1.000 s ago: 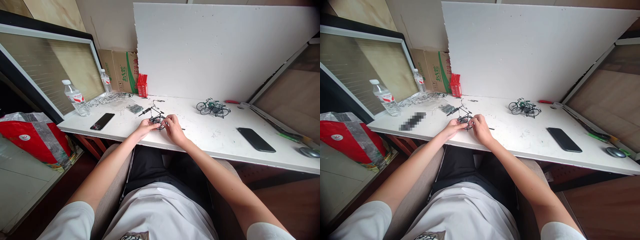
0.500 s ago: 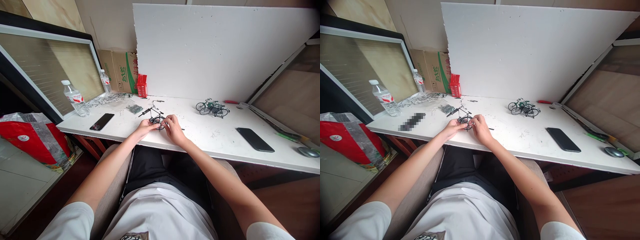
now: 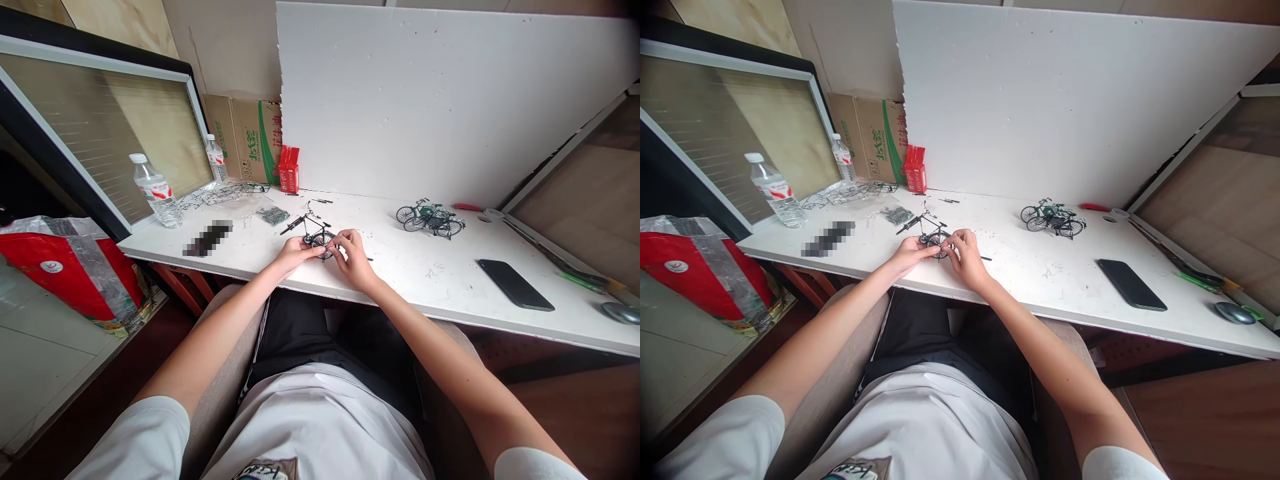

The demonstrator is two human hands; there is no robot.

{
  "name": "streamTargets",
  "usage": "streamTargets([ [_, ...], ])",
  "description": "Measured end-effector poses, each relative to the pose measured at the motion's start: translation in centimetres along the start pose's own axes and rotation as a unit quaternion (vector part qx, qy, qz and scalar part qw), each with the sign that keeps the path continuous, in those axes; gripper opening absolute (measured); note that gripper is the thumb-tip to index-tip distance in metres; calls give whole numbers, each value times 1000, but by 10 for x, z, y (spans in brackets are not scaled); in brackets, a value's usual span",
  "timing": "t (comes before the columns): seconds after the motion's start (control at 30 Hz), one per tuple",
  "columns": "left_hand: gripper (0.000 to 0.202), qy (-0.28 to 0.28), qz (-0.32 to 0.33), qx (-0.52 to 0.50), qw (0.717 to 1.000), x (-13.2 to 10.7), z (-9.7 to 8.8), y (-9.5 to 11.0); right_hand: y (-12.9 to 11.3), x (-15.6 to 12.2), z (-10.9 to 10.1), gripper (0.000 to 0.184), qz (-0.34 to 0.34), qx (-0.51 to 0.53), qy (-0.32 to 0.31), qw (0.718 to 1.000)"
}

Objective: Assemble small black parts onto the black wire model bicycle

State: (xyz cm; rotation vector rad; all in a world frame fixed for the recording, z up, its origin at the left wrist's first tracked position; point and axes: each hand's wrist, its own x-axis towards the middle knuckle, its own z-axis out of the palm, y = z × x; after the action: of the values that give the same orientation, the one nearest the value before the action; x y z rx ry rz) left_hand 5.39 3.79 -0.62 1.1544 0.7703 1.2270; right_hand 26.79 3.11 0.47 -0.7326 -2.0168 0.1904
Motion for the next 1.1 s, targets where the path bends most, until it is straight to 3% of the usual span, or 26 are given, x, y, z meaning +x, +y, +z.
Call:
streamTargets([
  [0.4, 57, 40, 3, 27, 999, 0, 3, -2, -5, 1, -7, 17, 66, 0, -24, 998],
  [0.87, 58, 28, 5, 48, 998, -1, 2, -2, 9, 4, -4, 35, 241, 124, -31, 962],
  [1.1, 60, 27, 1, 48, 998, 0, 1, -1, 7, 4, -5, 38, 251, 146, -35, 956],
])
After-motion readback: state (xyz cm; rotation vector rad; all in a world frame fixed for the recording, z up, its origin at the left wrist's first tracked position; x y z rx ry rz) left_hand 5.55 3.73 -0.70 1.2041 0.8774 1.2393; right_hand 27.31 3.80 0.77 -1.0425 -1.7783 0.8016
